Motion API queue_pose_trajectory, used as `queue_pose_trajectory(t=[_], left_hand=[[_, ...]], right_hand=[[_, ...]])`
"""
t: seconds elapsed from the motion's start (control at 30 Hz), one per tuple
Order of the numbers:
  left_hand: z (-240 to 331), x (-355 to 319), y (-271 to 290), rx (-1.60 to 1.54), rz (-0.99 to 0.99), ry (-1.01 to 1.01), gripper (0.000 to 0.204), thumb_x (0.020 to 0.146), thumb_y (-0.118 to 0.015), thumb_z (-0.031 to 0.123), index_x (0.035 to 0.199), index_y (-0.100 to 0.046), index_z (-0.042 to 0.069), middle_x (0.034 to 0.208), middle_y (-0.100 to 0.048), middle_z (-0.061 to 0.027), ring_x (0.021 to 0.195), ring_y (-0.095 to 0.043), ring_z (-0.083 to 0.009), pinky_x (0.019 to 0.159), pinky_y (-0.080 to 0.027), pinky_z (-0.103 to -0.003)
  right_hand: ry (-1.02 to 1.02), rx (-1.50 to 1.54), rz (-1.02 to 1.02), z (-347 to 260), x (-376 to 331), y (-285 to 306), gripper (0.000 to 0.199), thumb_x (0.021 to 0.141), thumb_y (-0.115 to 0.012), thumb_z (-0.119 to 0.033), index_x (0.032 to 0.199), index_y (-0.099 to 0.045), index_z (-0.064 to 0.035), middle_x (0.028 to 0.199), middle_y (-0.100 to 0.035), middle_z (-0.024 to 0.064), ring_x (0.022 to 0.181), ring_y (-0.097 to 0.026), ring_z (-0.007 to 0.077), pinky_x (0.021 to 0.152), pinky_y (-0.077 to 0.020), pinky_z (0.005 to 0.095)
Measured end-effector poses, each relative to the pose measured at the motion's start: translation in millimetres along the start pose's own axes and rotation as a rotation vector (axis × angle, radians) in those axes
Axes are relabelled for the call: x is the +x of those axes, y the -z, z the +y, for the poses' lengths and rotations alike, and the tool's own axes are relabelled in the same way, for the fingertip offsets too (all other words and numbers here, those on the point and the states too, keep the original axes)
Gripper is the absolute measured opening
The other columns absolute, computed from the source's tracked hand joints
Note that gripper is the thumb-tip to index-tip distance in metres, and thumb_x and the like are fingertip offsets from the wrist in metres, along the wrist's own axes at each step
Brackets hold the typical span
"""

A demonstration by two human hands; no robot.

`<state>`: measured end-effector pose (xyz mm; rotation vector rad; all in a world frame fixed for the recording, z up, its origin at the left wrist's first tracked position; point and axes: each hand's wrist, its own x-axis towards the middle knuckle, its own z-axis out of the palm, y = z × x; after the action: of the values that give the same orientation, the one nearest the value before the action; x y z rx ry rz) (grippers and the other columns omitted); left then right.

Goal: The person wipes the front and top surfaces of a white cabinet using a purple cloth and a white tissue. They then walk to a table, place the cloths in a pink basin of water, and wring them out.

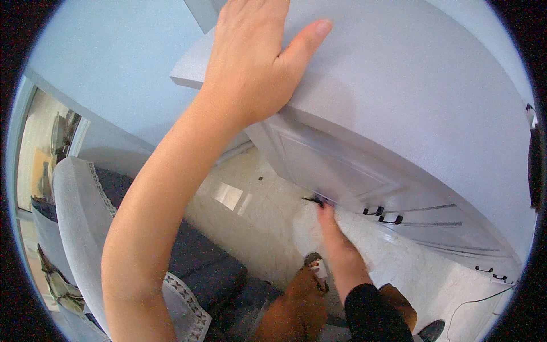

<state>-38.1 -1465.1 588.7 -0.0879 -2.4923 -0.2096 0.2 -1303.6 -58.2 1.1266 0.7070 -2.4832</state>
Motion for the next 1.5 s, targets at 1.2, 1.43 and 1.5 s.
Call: queue_pose_trajectory(t=[1.2,1.43,1.5], left_hand=[[5,-4,9,-0.012,0.137,-0.082,0.048,0.084,-0.044,0.013,0.131,-0.038,0.005,0.140,-0.033,-0.0153,0.130,-0.025,-0.0365,0.107,-0.019,-0.046],[15,-11,23,0.116,0.154,-0.014,0.052,0.084,-0.051,0.013,0.133,-0.035,0.004,0.141,-0.028,-0.0167,0.130,-0.025,-0.0363,0.107,-0.017,-0.048],[36,-20,33,0.085,0.145,-0.016,0.054,0.083,-0.052,0.012,0.134,-0.034,0.004,0.142,-0.026,-0.0172,0.130,-0.024,-0.0366,0.107,-0.017,-0.048]], right_hand=[[-0.207,-0.077,-0.925,-123,-374,-251,0.032,0.089,-0.051,-0.006,0.120,-0.047,-0.0039,0.118,-0.054,0.0061,0.111,-0.050,0.0203,0.095,-0.0427,0.0431],[0.803,-0.900,-0.898,-230,-477,-184,0.031,0.083,-0.056,-0.006,0.113,-0.052,-0.0042,0.129,-0.043,0.0055,0.114,-0.045,0.0176,0.092,-0.0375,0.0338],[1.071,-0.823,-0.759,-257,-505,-174,0.027,0.079,-0.059,-0.005,0.105,-0.054,-0.0027,0.126,-0.046,0.0074,0.114,-0.046,0.0203,0.093,-0.0368,0.0357]])
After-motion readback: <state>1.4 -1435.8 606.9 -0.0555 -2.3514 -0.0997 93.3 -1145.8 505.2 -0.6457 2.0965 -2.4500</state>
